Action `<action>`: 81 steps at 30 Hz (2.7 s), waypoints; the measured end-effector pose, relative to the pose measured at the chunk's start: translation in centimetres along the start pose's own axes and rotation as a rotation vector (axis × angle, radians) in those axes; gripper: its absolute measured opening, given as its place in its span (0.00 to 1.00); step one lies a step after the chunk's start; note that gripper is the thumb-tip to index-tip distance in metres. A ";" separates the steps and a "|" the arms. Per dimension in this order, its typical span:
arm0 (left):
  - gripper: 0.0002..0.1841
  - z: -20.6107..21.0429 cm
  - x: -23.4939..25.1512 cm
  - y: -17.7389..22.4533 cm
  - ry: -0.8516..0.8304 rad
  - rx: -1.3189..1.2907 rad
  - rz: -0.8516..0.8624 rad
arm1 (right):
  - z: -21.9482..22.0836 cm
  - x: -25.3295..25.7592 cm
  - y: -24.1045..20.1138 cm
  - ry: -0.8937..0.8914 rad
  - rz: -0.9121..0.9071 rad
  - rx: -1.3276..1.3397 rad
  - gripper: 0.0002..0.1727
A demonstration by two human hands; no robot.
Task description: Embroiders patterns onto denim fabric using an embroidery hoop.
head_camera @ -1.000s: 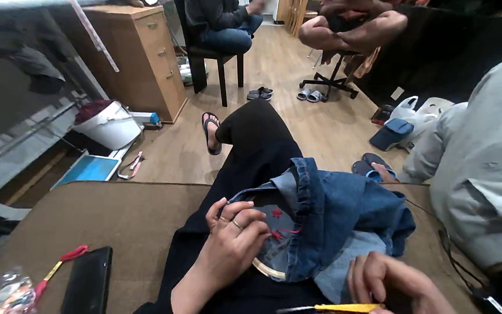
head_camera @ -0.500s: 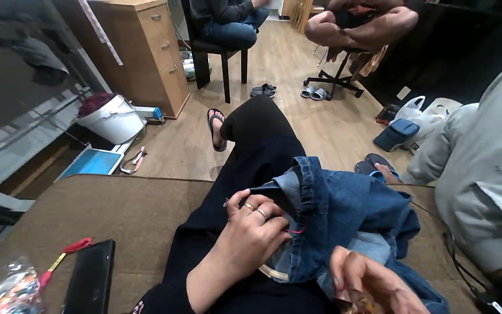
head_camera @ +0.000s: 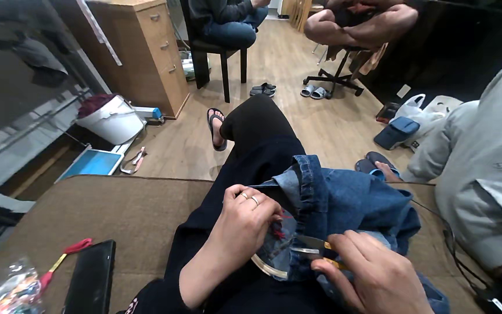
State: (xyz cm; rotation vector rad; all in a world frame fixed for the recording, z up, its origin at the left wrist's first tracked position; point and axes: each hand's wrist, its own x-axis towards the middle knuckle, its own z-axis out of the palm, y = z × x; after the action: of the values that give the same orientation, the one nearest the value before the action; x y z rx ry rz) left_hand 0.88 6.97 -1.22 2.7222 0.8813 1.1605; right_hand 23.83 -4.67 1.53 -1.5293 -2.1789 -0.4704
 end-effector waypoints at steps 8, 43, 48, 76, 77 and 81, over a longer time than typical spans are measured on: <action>0.12 0.0 0.1 0.1 0.001 -0.009 -0.012 | 1.8 1.4 -0.6 -0.008 0.021 -0.081 0.39; 0.11 0.3 0.0 0.5 0.024 -0.032 -0.025 | 2.6 1.9 -1.1 -0.024 0.023 -0.096 0.31; 0.11 0.4 0.0 0.4 0.026 -0.024 -0.019 | 2.7 1.9 -1.0 -0.022 0.023 -0.100 0.31; 0.33 -12.5 -9.4 -6.5 -0.019 -0.028 -0.803 | -2.3 0.2 2.2 0.233 0.623 1.415 0.21; 0.32 -10.8 -7.6 -4.6 0.024 -0.247 -0.767 | -2.0 0.3 2.0 0.243 0.620 1.442 0.19; 0.22 -3.4 -3.5 0.4 -0.122 -1.219 -0.897 | -0.9 0.5 0.8 0.260 0.610 1.415 0.09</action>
State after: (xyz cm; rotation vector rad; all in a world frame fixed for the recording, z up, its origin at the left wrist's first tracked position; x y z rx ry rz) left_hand -3.19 4.18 -0.94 1.1901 0.8017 0.8336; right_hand 24.55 -4.44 2.58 -1.0242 -1.1142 0.8557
